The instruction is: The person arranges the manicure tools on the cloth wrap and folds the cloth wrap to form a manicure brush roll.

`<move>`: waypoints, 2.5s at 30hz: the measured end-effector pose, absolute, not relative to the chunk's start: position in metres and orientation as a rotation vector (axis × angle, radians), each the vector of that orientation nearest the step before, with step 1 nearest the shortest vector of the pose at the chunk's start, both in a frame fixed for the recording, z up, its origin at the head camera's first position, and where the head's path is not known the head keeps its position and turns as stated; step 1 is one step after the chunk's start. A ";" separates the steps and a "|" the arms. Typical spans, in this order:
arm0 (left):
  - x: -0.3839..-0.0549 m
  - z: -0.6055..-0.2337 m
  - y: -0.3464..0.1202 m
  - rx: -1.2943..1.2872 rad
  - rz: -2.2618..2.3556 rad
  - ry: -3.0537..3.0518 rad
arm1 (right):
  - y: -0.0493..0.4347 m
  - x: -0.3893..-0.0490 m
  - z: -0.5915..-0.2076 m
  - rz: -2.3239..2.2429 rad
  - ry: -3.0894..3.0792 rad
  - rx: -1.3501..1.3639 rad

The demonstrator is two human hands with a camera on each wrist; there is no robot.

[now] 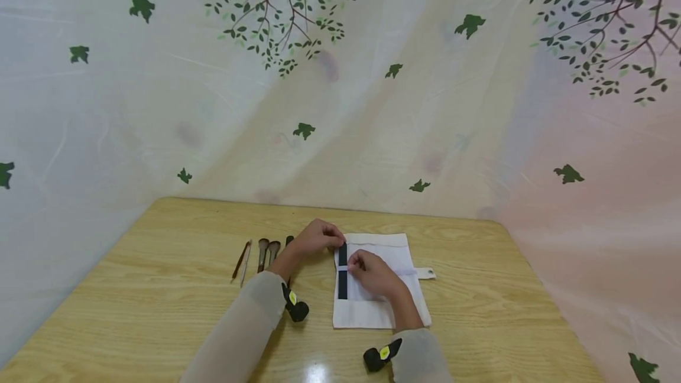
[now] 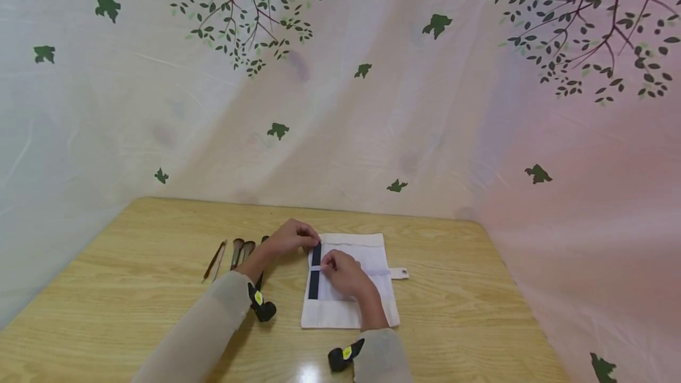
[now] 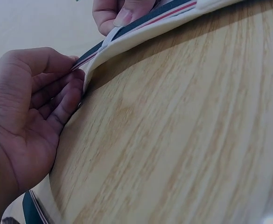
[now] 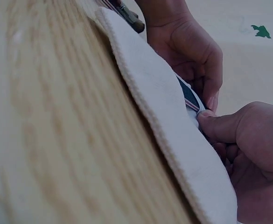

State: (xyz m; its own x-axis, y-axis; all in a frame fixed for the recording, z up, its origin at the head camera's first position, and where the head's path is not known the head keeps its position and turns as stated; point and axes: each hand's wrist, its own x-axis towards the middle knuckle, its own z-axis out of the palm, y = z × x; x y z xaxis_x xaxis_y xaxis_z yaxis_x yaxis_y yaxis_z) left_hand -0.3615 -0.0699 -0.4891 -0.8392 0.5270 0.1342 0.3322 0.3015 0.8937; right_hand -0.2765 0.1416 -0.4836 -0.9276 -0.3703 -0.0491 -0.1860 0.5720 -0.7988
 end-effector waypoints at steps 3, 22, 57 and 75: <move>-0.362 -0.489 -0.071 0.819 1.548 2.373 | 0.141 -0.277 -0.484 -1.275 2.593 -0.460; -0.361 -0.490 -0.069 0.821 1.471 2.470 | 0.148 -0.280 -0.476 -1.258 2.687 -0.544; -0.354 -0.488 -0.068 0.669 1.447 2.512 | 0.175 -0.278 -0.480 -1.076 2.740 -0.465; -0.367 -0.466 -0.113 0.613 1.519 2.558 | 0.177 -0.284 -0.484 -1.242 2.645 -0.526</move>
